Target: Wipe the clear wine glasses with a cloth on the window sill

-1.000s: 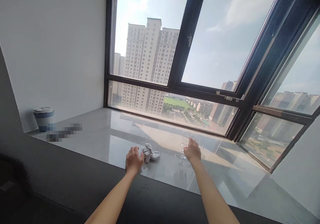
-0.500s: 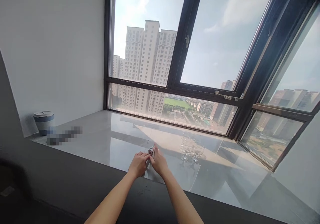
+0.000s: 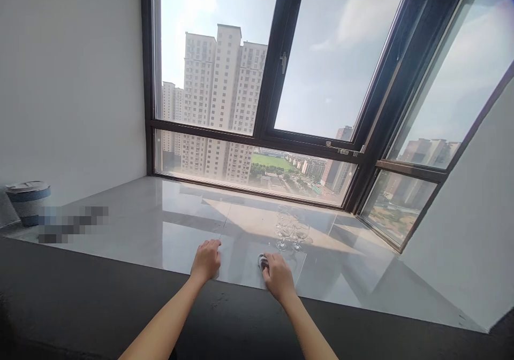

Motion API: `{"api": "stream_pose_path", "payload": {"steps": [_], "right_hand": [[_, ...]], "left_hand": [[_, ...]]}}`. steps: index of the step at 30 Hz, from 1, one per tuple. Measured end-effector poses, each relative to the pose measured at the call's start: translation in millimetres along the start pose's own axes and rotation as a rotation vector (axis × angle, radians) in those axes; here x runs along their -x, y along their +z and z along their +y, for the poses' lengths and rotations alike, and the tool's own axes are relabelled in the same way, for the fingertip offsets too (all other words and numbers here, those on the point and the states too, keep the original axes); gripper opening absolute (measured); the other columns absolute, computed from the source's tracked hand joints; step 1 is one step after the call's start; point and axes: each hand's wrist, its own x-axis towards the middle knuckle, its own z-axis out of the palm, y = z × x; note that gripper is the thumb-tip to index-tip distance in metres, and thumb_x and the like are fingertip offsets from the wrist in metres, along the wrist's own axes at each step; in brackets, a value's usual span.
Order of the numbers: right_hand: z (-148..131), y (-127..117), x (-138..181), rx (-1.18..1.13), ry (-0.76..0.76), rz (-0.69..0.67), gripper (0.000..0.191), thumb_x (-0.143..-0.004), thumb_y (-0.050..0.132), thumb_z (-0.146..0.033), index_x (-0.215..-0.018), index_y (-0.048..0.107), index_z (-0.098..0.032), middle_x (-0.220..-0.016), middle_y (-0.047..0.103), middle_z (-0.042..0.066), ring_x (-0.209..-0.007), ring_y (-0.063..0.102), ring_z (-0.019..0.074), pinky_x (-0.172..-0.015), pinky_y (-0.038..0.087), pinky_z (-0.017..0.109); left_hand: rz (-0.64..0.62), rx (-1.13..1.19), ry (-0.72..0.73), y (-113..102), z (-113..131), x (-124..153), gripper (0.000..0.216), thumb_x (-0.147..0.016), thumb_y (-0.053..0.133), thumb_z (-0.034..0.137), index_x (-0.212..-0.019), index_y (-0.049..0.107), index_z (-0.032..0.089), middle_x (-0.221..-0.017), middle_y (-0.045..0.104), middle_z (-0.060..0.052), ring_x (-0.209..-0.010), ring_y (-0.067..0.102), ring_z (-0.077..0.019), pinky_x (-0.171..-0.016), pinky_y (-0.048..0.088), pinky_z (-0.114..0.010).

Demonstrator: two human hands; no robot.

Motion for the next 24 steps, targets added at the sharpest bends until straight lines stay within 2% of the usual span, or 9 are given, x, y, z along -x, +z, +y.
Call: {"api": "stream_pose_path", "payload": {"steps": [3,6,15,20,24], "right_hand": [[13,-2,15,0.003,0.058,0.095,0.035,-0.086,0.044,-0.02,-0.118,0.058,-0.024,-0.104,0.059,0.007,-0.099,0.053,0.021,-0.082,0.038,0.028],[12,-2,20,0.008,0.071,0.143,0.031,-0.086,0.045,-0.02,-0.112,0.06,-0.023,-0.101,0.058,0.006,-0.098,0.052,0.0213,-0.082,0.038,0.028],[6,-5,18,0.003,0.133,0.163,0.028,-0.085,0.048,-0.022,-0.11,0.061,-0.022,-0.102,0.058,0.007,-0.099,0.05,0.0219,-0.084,0.036,0.03],[7,-9,16,-0.012,0.163,0.098,0.027,-0.085,0.05,-0.024,-0.109,0.06,-0.024,-0.103,0.057,0.006,-0.099,0.049,0.0213,-0.082,0.036,0.03],[7,-11,15,-0.027,0.168,0.108,0.024,-0.084,0.051,-0.023,-0.106,0.06,-0.024,-0.101,0.057,0.005,-0.099,0.049,0.0209,-0.082,0.035,0.03]], "left_hand": [[0.0,-0.033,0.003,3,-2,-2,0.024,-0.085,0.04,0.016,-0.088,0.063,0.019,-0.095,0.063,-0.009,-0.094,0.055,-0.0226,-0.082,0.037,-0.034],[0.004,-0.048,0.013,4,-3,-3,0.024,-0.086,0.038,0.02,-0.08,0.062,0.019,-0.09,0.062,-0.009,-0.09,0.055,-0.022,-0.079,0.037,-0.034],[-0.007,-0.074,0.019,1,1,-6,0.024,-0.088,0.037,0.023,-0.08,0.06,0.019,-0.091,0.062,-0.008,-0.089,0.054,-0.0209,-0.077,0.036,-0.032],[-0.025,-0.099,0.021,2,0,-8,0.024,-0.088,0.038,0.024,-0.08,0.06,0.02,-0.094,0.062,-0.008,-0.091,0.054,-0.0216,-0.078,0.037,-0.032],[-0.026,-0.104,0.022,2,0,-9,0.023,-0.087,0.039,0.024,-0.081,0.061,0.02,-0.095,0.062,-0.008,-0.093,0.054,-0.022,-0.078,0.037,-0.032]]}}
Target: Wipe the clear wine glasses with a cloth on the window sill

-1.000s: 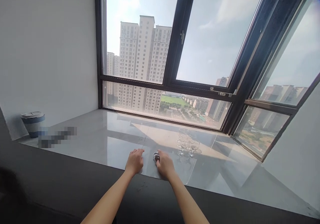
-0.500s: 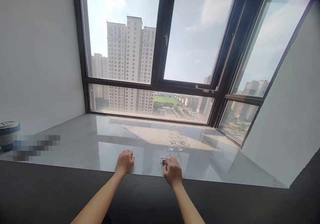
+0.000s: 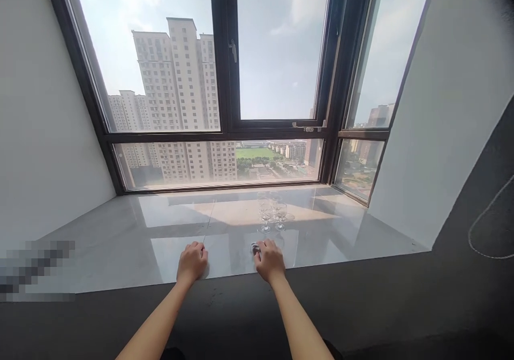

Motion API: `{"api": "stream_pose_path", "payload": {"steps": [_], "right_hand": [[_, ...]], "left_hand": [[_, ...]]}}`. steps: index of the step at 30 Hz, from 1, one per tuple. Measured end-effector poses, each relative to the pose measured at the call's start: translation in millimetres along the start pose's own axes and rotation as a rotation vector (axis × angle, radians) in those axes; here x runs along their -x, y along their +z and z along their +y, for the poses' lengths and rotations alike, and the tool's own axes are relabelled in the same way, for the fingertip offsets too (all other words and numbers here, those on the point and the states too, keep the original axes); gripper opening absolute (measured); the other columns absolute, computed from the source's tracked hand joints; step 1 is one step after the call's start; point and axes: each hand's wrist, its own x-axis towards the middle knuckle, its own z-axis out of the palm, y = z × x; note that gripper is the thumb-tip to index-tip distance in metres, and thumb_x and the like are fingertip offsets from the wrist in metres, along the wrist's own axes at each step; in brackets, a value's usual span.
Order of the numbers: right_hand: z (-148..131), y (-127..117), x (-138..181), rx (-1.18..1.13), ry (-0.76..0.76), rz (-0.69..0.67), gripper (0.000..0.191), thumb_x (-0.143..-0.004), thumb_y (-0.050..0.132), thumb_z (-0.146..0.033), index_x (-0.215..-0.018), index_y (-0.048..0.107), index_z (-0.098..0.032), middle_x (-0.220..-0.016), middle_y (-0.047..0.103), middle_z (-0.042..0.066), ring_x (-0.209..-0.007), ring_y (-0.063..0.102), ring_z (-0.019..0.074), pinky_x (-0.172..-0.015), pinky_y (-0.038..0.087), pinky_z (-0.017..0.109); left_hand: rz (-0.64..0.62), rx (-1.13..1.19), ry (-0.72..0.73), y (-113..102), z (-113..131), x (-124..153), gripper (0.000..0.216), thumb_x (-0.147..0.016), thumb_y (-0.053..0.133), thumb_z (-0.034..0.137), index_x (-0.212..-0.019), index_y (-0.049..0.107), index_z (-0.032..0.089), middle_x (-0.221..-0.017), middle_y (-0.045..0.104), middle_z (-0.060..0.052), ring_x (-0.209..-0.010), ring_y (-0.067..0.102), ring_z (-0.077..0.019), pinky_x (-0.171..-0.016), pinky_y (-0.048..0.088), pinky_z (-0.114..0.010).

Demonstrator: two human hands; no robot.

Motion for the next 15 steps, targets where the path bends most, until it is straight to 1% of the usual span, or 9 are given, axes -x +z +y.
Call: {"api": "stream_pose_path", "payload": {"steps": [4,8,11,13,15], "right_hand": [[1,2,0,-0.021,-0.009,0.029,0.024,-0.083,0.052,-0.023,-0.105,0.06,-0.024,-0.1,0.057,0.005,-0.098,0.049,0.0212,-0.08,0.035,0.029],[2,4,0,-0.034,-0.009,0.024,0.027,-0.084,0.051,-0.024,-0.109,0.059,-0.024,-0.1,0.057,0.005,-0.097,0.049,0.0209,-0.079,0.036,0.029],[3,3,0,-0.031,-0.013,0.027,0.027,-0.084,0.051,-0.024,-0.109,0.059,-0.024,-0.1,0.057,0.005,-0.097,0.049,0.0215,-0.078,0.036,0.03],[3,2,-1,-0.027,-0.015,0.027,0.025,-0.083,0.052,-0.024,-0.107,0.059,-0.024,-0.101,0.057,0.006,-0.097,0.049,0.022,-0.079,0.036,0.03],[3,1,-1,-0.025,-0.016,0.021,0.023,-0.082,0.053,-0.025,-0.104,0.059,-0.023,-0.101,0.057,0.006,-0.097,0.049,0.0223,-0.079,0.036,0.031]], "left_hand": [[0.005,0.013,0.006,-1,1,-1,0.024,-0.088,0.038,0.026,-0.081,0.06,0.02,-0.096,0.063,-0.008,-0.093,0.054,-0.0221,-0.078,0.038,-0.032],[-0.015,0.038,0.009,-3,0,1,0.024,-0.087,0.038,0.027,-0.08,0.06,0.02,-0.095,0.063,-0.009,-0.09,0.055,-0.0214,-0.078,0.04,-0.032],[-0.023,0.02,0.006,-4,-1,2,0.023,-0.086,0.039,0.025,-0.081,0.061,0.02,-0.095,0.064,-0.009,-0.091,0.056,-0.0224,-0.078,0.041,-0.033],[-0.024,0.002,0.033,-3,3,-3,0.021,-0.084,0.04,0.023,-0.085,0.061,0.021,-0.097,0.064,-0.009,-0.094,0.056,-0.0235,-0.079,0.041,-0.035],[-0.018,0.031,0.068,-2,16,-15,0.021,-0.084,0.041,0.022,-0.09,0.061,0.021,-0.1,0.065,-0.008,-0.096,0.057,-0.0234,-0.079,0.041,-0.034]]}}
